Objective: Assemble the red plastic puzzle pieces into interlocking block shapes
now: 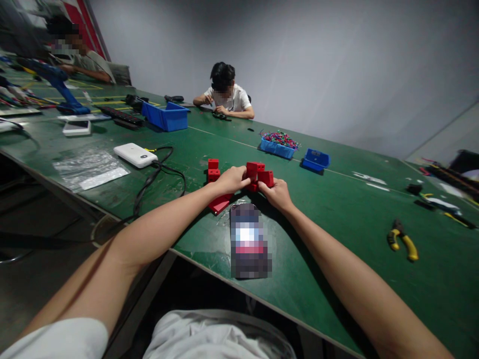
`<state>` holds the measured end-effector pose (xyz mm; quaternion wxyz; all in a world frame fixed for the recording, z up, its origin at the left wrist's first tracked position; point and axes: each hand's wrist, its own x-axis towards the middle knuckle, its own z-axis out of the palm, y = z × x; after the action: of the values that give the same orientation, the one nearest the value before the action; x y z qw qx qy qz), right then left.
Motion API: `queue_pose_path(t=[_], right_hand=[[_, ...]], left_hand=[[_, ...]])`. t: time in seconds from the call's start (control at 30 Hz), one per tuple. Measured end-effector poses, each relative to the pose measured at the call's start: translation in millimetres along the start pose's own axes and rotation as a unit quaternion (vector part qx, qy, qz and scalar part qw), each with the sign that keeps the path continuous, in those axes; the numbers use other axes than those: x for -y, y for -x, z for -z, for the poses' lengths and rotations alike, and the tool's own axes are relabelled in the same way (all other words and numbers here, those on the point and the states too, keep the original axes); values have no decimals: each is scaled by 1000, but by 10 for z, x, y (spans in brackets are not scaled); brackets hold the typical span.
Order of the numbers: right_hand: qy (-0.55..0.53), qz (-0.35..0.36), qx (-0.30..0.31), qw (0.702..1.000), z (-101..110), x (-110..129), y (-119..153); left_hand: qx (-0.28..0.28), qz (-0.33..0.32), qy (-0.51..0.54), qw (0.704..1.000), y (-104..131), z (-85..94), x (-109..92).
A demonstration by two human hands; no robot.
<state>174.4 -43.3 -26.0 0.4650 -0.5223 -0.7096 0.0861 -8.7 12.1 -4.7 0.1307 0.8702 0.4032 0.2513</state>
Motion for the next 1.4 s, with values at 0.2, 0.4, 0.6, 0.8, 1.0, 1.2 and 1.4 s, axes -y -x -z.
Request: queue_pose_path(t=[0.2,0.4,0.6,0.8,1.0,1.2,1.4], right_hand=[[6,15,13,1000,-33,9,17],[-5,-5,23,1000,-46,8,26],[1,1,22,1000,-48,3,22],[-29,-13,9,999,-51,3,16],[-62,-19,14,998,-36,19,13],[-133,-47,29,990,-51,-34,-12],[-187,-80,69,977,-34,-19,-32]], left_hand=[[-1,-5,4,1000,-10,7,38],[-2,-13,18,1000,-7,6,38],[-5,-19,31,999,-11,-17,53],[-10,10,80,997,-12,-17,11],[-12,9,101,995,-6,-24,-16],[-6,5,94,996,-17,-31,13],[0,4,99,995,-30,-46,41]])
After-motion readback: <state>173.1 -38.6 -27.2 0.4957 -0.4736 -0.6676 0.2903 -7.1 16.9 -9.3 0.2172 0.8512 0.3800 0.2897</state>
